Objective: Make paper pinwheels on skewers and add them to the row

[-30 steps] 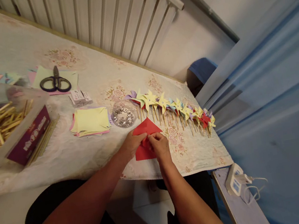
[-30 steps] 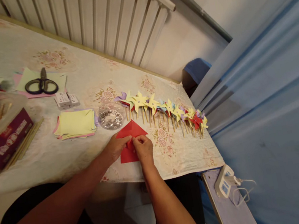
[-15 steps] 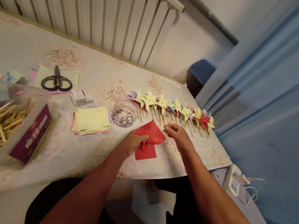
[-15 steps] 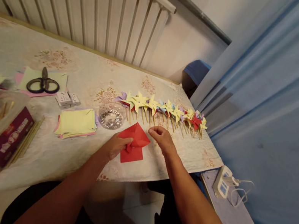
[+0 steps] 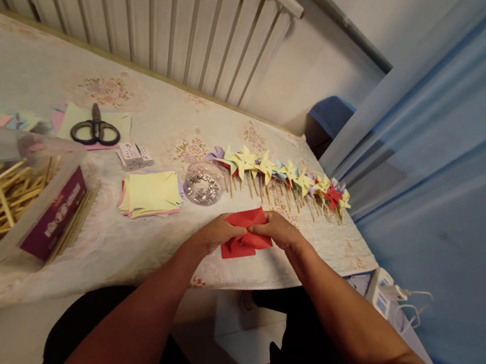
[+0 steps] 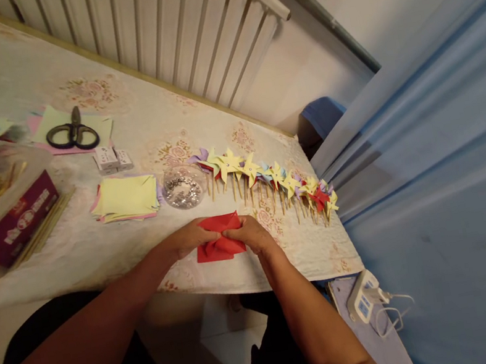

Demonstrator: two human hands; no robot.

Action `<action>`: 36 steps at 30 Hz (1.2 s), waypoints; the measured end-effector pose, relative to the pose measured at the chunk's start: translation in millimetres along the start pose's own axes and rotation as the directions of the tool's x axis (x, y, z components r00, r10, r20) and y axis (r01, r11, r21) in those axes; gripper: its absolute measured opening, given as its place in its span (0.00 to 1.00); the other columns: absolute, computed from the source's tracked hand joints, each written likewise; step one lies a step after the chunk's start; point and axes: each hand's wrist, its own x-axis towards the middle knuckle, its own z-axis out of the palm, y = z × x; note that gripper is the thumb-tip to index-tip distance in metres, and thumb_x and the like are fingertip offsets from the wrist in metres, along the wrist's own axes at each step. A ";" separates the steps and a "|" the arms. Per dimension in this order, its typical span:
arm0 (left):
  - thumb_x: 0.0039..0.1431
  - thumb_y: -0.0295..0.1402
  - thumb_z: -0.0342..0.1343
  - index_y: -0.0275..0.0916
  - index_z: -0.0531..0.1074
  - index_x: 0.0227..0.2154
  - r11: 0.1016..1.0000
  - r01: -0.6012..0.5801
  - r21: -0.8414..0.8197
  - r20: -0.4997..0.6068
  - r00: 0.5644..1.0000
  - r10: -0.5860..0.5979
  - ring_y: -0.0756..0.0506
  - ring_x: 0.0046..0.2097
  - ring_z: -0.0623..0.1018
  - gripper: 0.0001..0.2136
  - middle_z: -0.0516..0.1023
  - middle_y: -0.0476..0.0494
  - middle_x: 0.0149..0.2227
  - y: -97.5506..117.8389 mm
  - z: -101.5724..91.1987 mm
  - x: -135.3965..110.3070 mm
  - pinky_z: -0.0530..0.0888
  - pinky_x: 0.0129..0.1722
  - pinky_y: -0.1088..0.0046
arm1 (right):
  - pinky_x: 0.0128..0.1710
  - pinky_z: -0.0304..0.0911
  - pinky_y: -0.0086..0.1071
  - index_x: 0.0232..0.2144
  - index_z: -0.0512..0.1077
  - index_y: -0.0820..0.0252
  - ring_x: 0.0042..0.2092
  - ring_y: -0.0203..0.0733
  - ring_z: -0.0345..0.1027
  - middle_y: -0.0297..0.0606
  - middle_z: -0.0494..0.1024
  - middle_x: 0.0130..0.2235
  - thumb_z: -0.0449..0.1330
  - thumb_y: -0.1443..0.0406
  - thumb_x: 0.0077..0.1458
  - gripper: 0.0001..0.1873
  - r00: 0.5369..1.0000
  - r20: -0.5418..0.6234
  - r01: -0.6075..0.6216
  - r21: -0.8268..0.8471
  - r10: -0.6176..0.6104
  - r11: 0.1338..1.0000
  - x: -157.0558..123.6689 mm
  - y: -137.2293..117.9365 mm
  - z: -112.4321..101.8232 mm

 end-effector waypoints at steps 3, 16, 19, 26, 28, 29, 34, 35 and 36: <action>0.41 0.26 0.61 0.37 0.81 0.33 1.000 0.011 0.027 0.035 0.999 -0.012 0.46 0.30 0.77 0.12 0.82 0.45 0.32 0.9 0.9 -0.9 0.71 0.31 0.72 | 0.29 0.69 0.32 0.28 0.81 0.60 0.27 0.40 0.73 0.35 0.83 0.28 0.69 0.61 0.39 0.11 0.995 -0.047 0.077 -0.130 -0.084 0.988 -0.5 1.2 0.0; 0.52 0.50 0.65 0.37 0.77 0.31 0.930 0.032 -0.366 0.016 0.999 -0.028 0.46 0.32 0.78 0.18 0.81 0.43 0.31 3.4 1.1 -0.4 0.76 0.39 0.67 | 0.35 0.73 0.36 0.29 0.78 0.60 0.30 0.42 0.75 0.37 0.83 0.31 0.70 0.61 0.38 0.13 0.948 -0.282 0.199 0.156 -0.150 0.967 9.5 7.9 9.1; 0.48 0.53 0.66 0.37 0.77 0.37 0.858 0.050 -0.511 -0.025 0.997 -0.073 0.44 0.38 0.80 0.23 0.82 0.40 0.36 1.3 3.3 1.9 0.76 0.43 0.65 | 0.36 0.73 0.36 0.29 0.76 0.60 0.30 0.42 0.75 0.37 0.82 0.31 0.70 0.62 0.38 0.13 0.904 -0.406 0.258 0.278 -0.130 0.925 14.5 9.5 17.2; 0.37 0.38 0.75 0.35 0.78 0.31 0.848 -0.119 -0.516 -0.184 0.983 0.026 0.47 0.34 0.78 0.18 0.80 0.45 0.30 -3.4 15.8 2.5 0.73 0.38 0.72 | 0.39 0.73 0.36 0.33 0.76 0.61 0.35 0.43 0.77 0.38 0.83 0.35 0.68 0.64 0.39 0.15 0.826 -0.553 0.366 0.378 -0.110 0.851 21.2 14.1 43.0; 0.37 0.36 0.75 0.35 0.77 0.27 0.850 -0.142 -0.508 -0.212 0.977 0.037 0.48 0.32 0.76 0.16 0.78 0.47 0.25 -2.5 18.8 2.8 0.72 0.36 0.73 | 0.40 0.73 0.37 0.33 0.75 0.61 0.35 0.43 0.77 0.38 0.83 0.35 0.68 0.64 0.39 0.15 0.823 -0.558 0.364 0.379 -0.103 0.851 23.8 17.1 48.9; 0.37 0.36 0.75 0.35 0.77 0.26 0.848 -0.151 -0.508 -0.227 0.973 0.037 0.49 0.30 0.76 0.15 0.77 0.48 0.24 -2.1 19.9 3.1 0.72 0.35 0.74 | 0.40 0.73 0.37 0.34 0.75 0.61 0.35 0.43 0.77 0.38 0.83 0.35 0.68 0.64 0.39 0.15 0.824 -0.559 0.361 0.383 -0.098 0.850 25.4 19.0 51.5; 0.34 0.35 0.75 0.34 0.76 0.22 0.827 -0.191 -0.528 -0.322 0.947 0.013 0.52 0.26 0.73 0.15 0.77 0.48 0.23 -3.4 21.4 4.4 0.69 0.29 0.76 | 0.39 0.72 0.34 0.34 0.76 0.62 0.33 0.39 0.75 0.36 0.83 0.34 0.68 0.64 0.39 0.16 0.806 -0.586 0.383 0.402 -0.087 0.832 32.2 27.6 61.4; 0.33 0.35 0.75 0.33 0.76 0.22 0.821 -0.204 -0.533 -0.344 0.939 0.010 0.52 0.26 0.73 0.15 0.78 0.48 0.23 -4.1 21.5 4.6 0.68 0.29 0.77 | 0.39 0.72 0.33 0.34 0.76 0.63 0.33 0.39 0.75 0.36 0.83 0.34 0.68 0.64 0.39 0.15 0.802 -0.591 0.386 0.403 -0.086 0.830 32.9 28.5 62.9; 0.34 0.34 0.75 0.34 0.76 0.22 0.816 -0.216 -0.537 -0.362 0.932 0.008 0.52 0.27 0.73 0.15 0.78 0.47 0.24 -4.9 21.5 4.8 0.68 0.29 0.77 | 0.39 0.72 0.33 0.34 0.77 0.63 0.33 0.39 0.75 0.35 0.82 0.33 0.68 0.64 0.40 0.15 0.801 -0.593 0.385 0.403 -0.083 0.830 33.4 29.1 64.2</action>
